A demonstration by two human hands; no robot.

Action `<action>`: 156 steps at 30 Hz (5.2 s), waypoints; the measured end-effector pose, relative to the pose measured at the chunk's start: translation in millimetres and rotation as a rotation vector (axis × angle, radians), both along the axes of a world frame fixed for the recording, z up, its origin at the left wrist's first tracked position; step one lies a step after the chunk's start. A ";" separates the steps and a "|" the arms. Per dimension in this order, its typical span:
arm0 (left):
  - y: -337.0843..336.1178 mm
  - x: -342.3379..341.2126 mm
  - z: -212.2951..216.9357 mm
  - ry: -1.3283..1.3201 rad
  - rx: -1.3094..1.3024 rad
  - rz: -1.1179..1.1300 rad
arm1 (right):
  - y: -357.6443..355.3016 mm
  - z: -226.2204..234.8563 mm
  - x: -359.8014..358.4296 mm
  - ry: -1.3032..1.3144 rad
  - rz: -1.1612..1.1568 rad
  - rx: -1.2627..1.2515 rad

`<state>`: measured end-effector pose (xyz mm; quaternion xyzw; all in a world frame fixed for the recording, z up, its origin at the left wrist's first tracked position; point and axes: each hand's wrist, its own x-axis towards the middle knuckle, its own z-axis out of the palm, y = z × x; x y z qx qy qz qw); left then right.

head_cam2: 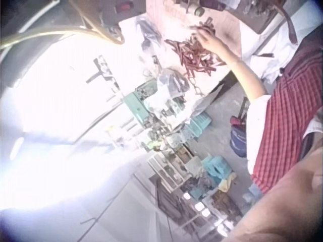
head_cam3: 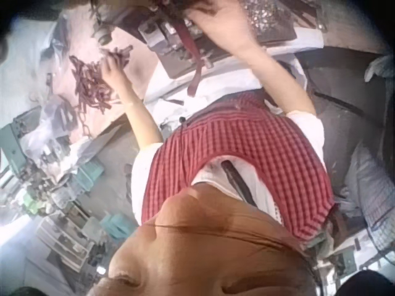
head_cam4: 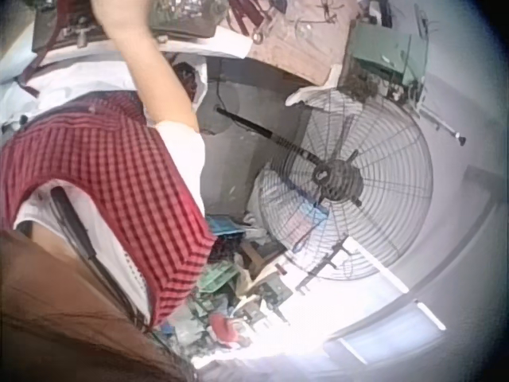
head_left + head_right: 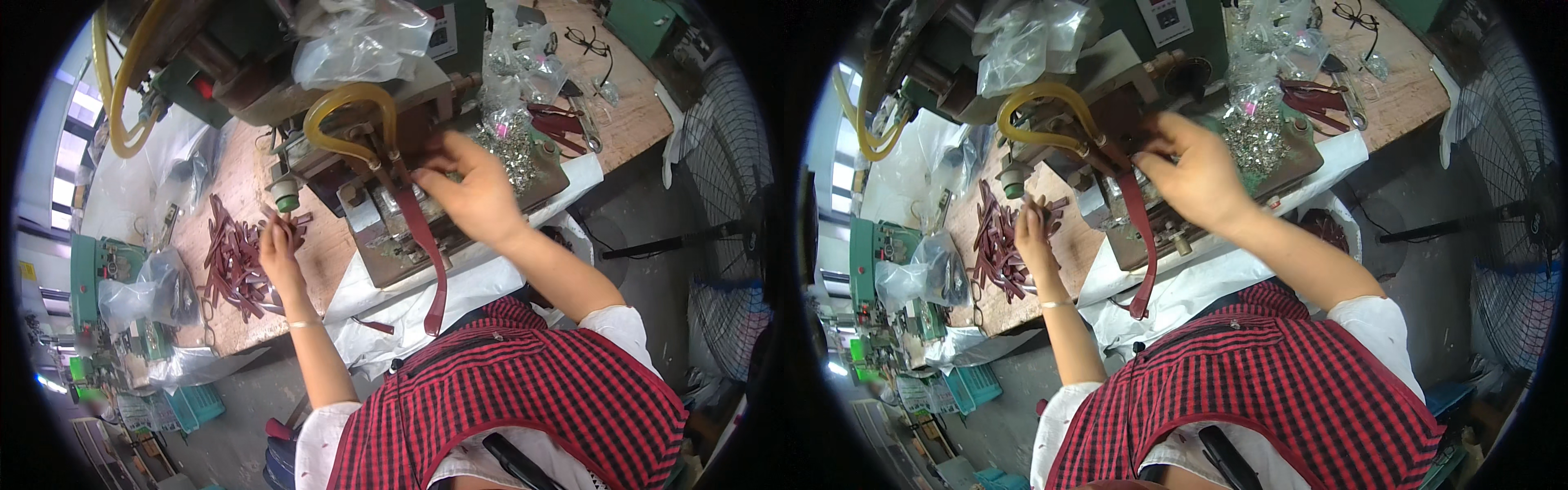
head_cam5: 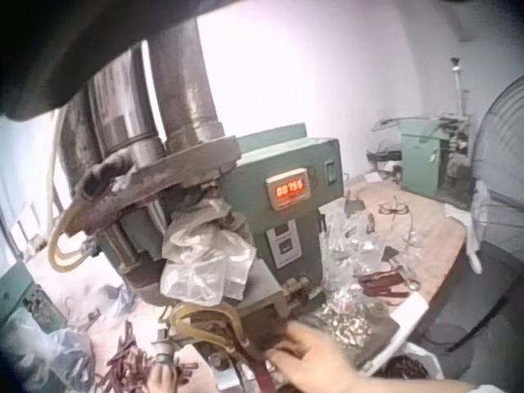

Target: The person repeatedly picks up reddish-brown strap pieces and small metal hardware, inserts the hardware into the strap ends, and uses a press machine to secure them. After processing, the person gathers the finished straps and places them into a white sack.

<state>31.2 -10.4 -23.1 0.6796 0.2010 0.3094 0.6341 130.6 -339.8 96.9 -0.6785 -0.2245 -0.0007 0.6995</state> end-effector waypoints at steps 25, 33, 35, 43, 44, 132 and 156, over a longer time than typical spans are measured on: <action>-185.1 10.2 121.5 -0.603 1.292 -0.329 | -100.2 -92.5 48.6 -0.510 -0.574 -0.850; -189.7 3.6 123.8 -0.536 1.247 -0.323 | -71.8 -91.0 72.3 -0.780 -0.343 -0.924; -191.3 -6.2 123.2 -0.455 1.189 -0.327 | -70.3 -93.5 88.4 -0.795 -0.389 -1.053; -89.5 -80.2 105.6 -0.294 0.618 0.285 | -102.5 -104.9 54.1 0.245 -0.450 0.370; -70.5 -65.8 107.7 -0.291 0.650 0.311 | -90.7 -98.0 51.0 0.230 -0.494 0.361; 24.3 -14.1 38.8 0.436 1.070 0.225 | -99.1 -105.8 56.8 0.126 -0.513 0.163; -12.5 22.7 29.8 0.086 0.240 0.039 | -7.1 -9.4 7.5 -0.095 -0.241 -0.044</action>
